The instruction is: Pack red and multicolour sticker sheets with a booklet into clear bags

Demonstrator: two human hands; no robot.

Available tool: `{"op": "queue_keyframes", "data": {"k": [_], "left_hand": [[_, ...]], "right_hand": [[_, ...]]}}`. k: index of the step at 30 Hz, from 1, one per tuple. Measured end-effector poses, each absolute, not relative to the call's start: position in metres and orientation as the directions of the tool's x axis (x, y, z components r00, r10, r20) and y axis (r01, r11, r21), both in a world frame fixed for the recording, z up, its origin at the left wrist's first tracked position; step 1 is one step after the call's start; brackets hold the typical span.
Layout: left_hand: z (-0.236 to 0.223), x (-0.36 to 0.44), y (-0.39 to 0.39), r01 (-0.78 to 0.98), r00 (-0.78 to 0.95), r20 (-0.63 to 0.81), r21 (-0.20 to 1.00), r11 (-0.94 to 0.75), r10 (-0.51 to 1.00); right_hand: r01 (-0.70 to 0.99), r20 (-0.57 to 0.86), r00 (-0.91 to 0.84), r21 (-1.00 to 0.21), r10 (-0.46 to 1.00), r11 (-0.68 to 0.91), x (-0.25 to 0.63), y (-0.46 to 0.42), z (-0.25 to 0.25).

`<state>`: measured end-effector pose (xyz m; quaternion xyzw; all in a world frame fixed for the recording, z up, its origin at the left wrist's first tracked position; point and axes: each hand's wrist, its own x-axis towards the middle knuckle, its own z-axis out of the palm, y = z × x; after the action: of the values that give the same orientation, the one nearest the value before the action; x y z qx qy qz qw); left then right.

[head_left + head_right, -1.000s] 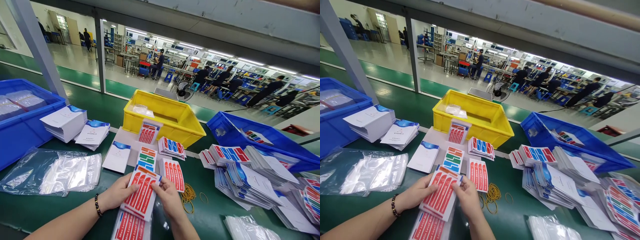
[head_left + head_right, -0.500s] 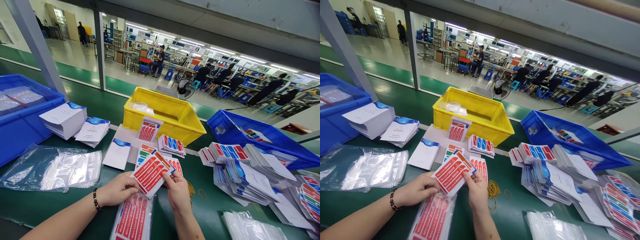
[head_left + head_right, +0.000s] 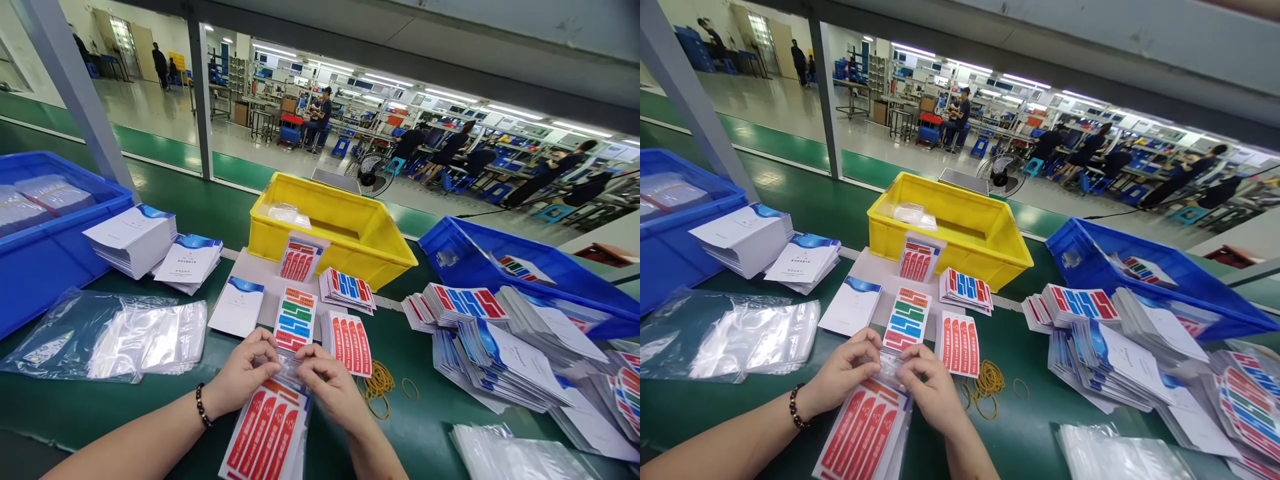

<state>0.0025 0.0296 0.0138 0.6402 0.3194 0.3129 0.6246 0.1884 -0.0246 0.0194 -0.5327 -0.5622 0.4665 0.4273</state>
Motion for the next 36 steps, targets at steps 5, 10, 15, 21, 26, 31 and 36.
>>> {"op": "queue_keyframes", "data": {"k": [5, 10, 15, 21, 26, 31, 36], "left_hand": [[0.016, 0.004, 0.031, -0.077, 0.584, -0.036, 0.992, 0.100, 0.811], [0.018, 0.005, 0.032, -0.016, 0.646, -0.247, 0.942, 0.336, 0.723], [0.019, 0.006, 0.033, 0.023, 0.596, -0.240, 0.959, 0.282, 0.767], [0.016, 0.007, 0.032, 0.033, 0.590, -0.208, 0.972, 0.233, 0.780], [0.014, 0.008, 0.029, 0.070, 0.586, -0.188, 0.981, 0.181, 0.789], [0.017, 0.006, 0.032, 0.027, 0.591, -0.204, 0.972, 0.233, 0.780], [0.018, 0.004, 0.033, -0.006, 0.581, -0.199, 0.969, 0.249, 0.789]], "right_hand": [[0.217, -0.077, -0.186, -0.976, 0.979, -0.036, 0.189, -0.027, 0.019], [0.022, -0.153, -0.014, -0.988, 0.988, -0.153, 0.188, -0.026, 0.014], [-0.027, -0.219, 0.013, -0.975, 0.976, -0.219, 0.185, -0.024, 0.013], [0.008, -0.207, 0.009, -0.978, 0.978, -0.207, 0.180, -0.024, 0.010], [0.118, -0.144, 0.036, -0.982, 0.989, -0.147, 0.177, -0.023, 0.011], [0.145, -0.108, 0.053, -0.983, 0.993, -0.115, 0.182, -0.022, 0.012], [0.080, -0.176, 0.036, -0.981, 0.984, -0.179, 0.184, -0.021, 0.015]]}}
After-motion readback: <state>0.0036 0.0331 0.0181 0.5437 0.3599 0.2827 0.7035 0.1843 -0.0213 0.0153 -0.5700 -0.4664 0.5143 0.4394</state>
